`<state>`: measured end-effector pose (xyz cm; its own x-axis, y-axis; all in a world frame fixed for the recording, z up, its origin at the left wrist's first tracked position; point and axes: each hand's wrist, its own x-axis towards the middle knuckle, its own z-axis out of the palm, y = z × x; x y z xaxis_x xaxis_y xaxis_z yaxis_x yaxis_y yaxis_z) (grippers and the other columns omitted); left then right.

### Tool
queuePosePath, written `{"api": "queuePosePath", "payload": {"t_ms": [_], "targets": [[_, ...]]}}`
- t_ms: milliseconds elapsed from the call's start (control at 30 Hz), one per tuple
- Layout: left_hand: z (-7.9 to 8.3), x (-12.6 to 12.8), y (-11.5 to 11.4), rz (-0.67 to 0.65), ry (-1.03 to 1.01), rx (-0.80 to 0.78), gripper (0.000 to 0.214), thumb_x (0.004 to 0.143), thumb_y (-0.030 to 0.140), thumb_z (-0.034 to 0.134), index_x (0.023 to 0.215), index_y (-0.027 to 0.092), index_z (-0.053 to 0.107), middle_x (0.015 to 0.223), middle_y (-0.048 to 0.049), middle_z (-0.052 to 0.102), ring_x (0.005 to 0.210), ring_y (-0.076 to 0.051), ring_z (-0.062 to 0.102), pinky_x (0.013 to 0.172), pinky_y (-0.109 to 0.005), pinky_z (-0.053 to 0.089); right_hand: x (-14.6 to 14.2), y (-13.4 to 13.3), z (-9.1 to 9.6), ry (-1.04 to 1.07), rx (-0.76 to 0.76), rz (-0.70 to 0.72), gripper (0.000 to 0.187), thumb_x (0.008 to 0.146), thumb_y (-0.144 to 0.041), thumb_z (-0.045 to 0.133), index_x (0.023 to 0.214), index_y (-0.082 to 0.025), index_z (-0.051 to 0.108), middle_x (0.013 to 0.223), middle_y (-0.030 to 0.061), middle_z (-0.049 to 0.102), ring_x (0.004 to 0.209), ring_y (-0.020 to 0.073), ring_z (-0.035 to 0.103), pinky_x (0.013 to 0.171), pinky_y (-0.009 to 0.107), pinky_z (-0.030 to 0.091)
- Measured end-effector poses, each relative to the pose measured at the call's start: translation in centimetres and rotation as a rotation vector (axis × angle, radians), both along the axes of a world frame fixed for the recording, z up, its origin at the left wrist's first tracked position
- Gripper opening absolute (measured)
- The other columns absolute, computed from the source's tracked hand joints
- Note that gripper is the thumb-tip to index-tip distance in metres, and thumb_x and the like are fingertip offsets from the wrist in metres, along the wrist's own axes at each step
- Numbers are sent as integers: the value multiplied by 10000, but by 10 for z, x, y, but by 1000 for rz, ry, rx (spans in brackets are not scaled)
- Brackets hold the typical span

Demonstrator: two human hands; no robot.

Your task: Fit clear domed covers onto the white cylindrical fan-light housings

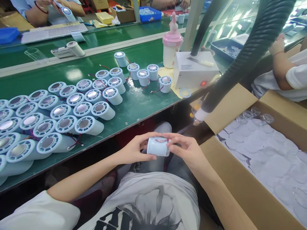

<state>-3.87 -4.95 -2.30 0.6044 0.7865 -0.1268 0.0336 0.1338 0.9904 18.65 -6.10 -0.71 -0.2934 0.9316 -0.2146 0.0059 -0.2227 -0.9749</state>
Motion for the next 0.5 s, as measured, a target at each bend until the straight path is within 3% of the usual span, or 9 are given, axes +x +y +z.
{"api": "queuePosePath", "payload": {"t_ms": [100,200,333,500], "targets": [[4,-1,-2,54,-43,-144,731,685,290,825,1340,218,509,1229,-104,624,1021,-215,655,869,-336,551,3,-9,-4,-224,310,87,373,717,-263,815,1076,-287,718,1381,61,589,1261,299,554,1035,457,480],[11,-5,-4,9,-2,-140,772,685,320,829,1375,239,490,1203,-96,640,956,-206,666,803,-315,561,7,-18,-7,-370,487,105,371,777,-206,760,1127,-291,674,1368,56,604,1278,280,544,1043,439,479],[18,-8,-5,-52,-9,2,800,668,290,847,1390,252,505,1331,-108,587,1104,-257,631,909,-358,547,9,-23,-7,-275,386,112,383,766,-270,792,1121,-259,648,1329,88,624,1169,282,621,932,411,562],[21,-10,-7,-68,-72,129,758,688,246,836,1379,278,526,1381,-103,560,1242,-280,560,1011,-389,505,11,-24,-2,-160,267,112,430,753,-308,812,1142,-252,638,1235,87,655,1087,265,647,916,417,579]]}}
